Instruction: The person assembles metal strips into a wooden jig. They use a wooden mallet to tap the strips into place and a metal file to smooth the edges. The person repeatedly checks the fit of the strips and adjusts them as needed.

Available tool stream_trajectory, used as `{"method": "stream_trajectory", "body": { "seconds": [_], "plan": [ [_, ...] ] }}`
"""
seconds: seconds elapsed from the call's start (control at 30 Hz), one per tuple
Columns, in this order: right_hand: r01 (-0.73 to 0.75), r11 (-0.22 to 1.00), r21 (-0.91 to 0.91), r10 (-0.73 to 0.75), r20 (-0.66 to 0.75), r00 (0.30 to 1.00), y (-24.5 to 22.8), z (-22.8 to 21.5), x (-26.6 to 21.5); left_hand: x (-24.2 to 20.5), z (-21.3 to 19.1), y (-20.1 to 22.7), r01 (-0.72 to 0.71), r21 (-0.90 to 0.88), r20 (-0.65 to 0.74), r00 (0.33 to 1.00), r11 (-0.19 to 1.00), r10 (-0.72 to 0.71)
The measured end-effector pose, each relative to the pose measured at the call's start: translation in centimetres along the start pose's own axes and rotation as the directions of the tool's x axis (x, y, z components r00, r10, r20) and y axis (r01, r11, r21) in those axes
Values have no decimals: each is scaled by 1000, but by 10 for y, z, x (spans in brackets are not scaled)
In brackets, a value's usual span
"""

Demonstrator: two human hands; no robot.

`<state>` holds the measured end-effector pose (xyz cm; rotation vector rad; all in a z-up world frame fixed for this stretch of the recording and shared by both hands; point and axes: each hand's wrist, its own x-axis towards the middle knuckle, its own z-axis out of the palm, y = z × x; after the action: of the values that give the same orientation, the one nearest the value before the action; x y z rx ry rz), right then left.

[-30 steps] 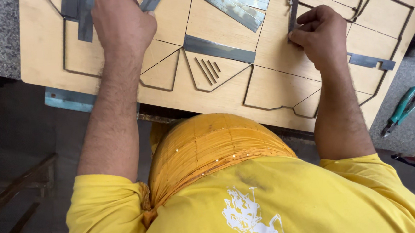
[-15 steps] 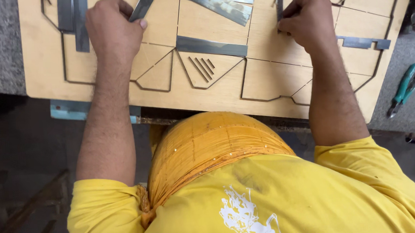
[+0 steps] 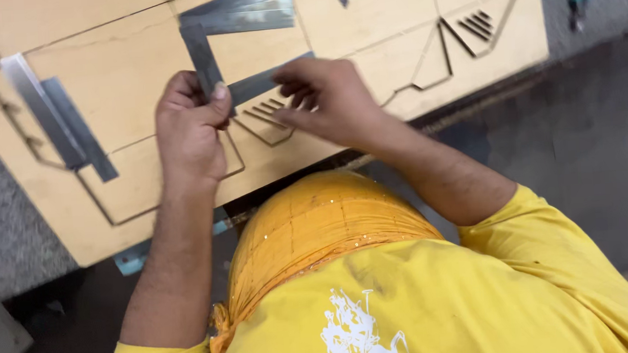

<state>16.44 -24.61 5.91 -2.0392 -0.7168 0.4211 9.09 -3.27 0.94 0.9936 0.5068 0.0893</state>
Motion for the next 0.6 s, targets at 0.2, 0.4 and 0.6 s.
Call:
{"method": "stream_trajectory", "body": {
  "seconds": [0.2,0.4,0.6],
  "plan": [
    [-99,967,-233,36,-260,965,-36,19,-32,-18,57,-27,100,17,170,980,995,-102],
    [-307,938,-159,208,-452,867,-23,-2,-88,-30,91,-31,85,314,405,889,946,-214],
    [-378,916,-135,279,-464,841,0,-38,-147,-22,135,-22,-120,451,622,753,885,-215]
  ]
}}
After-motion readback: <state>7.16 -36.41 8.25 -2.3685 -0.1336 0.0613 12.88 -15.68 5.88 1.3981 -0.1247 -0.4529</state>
